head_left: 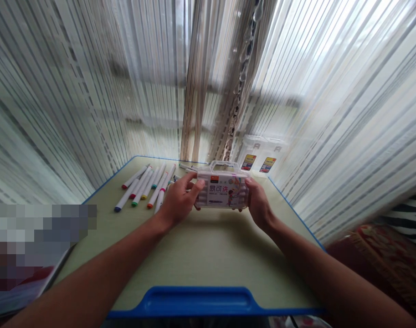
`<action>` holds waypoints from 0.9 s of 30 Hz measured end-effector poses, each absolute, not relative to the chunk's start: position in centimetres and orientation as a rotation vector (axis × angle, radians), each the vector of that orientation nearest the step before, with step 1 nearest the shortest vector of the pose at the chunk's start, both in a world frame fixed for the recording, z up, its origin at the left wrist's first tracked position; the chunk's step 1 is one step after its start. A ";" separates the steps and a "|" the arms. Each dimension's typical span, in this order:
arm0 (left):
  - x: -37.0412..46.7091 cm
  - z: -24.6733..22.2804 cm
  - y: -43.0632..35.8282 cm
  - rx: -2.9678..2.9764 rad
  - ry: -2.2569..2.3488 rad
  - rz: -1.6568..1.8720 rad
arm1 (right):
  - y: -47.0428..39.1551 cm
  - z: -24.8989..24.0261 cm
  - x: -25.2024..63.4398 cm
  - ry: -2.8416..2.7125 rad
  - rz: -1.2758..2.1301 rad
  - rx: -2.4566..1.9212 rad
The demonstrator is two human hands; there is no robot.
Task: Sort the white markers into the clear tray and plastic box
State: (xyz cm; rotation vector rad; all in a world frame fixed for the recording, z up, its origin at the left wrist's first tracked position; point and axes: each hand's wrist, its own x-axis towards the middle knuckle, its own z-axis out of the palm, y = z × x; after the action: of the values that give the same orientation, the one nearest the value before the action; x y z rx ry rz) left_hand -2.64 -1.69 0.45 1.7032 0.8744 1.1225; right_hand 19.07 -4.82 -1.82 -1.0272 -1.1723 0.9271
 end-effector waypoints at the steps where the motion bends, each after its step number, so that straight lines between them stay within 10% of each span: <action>1: -2.7 0.4 -1.7 1.717 0.888 1.129 | -4.8 -1.9 19.1 -1.174 0.927 -1.029; 27: -2.6 -0.7 -1.2 1.716 1.011 1.136 | -4.8 -1.8 19.6 -1.275 0.803 -1.159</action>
State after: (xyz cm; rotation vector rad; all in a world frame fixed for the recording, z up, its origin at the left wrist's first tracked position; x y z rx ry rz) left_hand -2.64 -1.17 -0.67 1.7157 1.0111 1.1360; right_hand 19.57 -4.76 -1.83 -1.1586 -1.2748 0.8026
